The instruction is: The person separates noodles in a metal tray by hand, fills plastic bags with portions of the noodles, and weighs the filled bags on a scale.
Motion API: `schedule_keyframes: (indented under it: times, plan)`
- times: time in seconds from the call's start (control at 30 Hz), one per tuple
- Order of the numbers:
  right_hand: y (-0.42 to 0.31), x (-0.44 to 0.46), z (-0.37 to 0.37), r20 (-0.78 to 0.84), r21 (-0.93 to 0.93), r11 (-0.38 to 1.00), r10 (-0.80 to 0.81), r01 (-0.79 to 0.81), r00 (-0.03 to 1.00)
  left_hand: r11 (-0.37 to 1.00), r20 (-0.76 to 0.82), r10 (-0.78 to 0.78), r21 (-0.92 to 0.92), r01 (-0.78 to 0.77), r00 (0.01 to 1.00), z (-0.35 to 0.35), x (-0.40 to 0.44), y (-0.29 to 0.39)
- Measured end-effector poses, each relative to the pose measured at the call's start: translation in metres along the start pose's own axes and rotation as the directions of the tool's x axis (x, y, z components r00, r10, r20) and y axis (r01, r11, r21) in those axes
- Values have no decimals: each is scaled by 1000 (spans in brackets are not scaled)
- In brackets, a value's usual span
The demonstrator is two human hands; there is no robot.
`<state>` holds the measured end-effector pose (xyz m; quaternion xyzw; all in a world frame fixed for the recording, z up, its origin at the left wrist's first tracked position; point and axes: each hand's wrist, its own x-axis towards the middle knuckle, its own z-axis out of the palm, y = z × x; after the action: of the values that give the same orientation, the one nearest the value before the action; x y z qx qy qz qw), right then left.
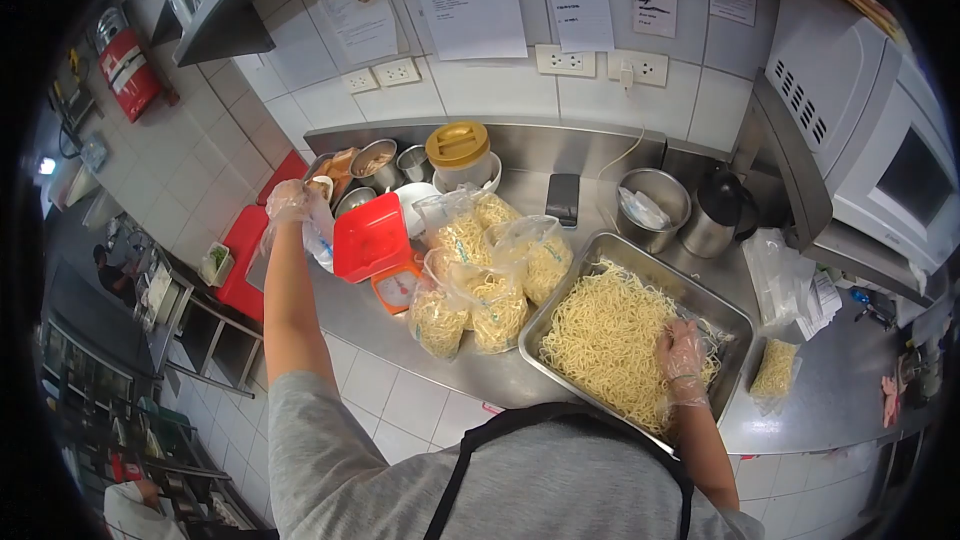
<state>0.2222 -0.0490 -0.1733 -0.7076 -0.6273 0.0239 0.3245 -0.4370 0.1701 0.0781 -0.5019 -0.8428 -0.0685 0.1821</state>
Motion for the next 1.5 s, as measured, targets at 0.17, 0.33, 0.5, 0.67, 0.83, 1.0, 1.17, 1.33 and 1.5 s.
schedule_keyframes:
  times: [0.17,0.33,0.5,0.67,0.83,1.0,1.17,1.33,1.5]
  plan:
    - [-3,0,-3,-13,-8,1000,-17,17,1000,979,-130,-45,-204,17,990,2,-3,6]
    - [-4,0,-3,-22,-1,1000,-23,23,1000,864,-349,-56,-487,-130,935,24,12,-16]
    - [-4,0,-3,11,-19,1000,-1,1,1000,661,-441,-322,-738,-134,838,38,43,-32]
    - [2,0,4,-40,-23,999,-34,33,999,579,-485,-447,-797,-170,751,-28,30,-20]
    - [0,-1,0,-18,-15,999,-42,42,999,799,-363,-28,-568,-197,931,-36,57,-44]
    - [14,-1,6,17,64,998,-22,21,1000,867,62,137,-490,-90,989,-12,67,-57]
    - [-11,21,-31,67,-93,994,-44,50,997,868,-162,80,-474,-149,983,-25,44,-45]
    - [-133,82,-64,63,291,907,-335,304,940,769,-298,71,-591,-242,952,-38,41,-55]
    - [-303,138,-14,169,745,556,-692,368,702,754,-286,65,-613,-235,956,-31,42,-61]
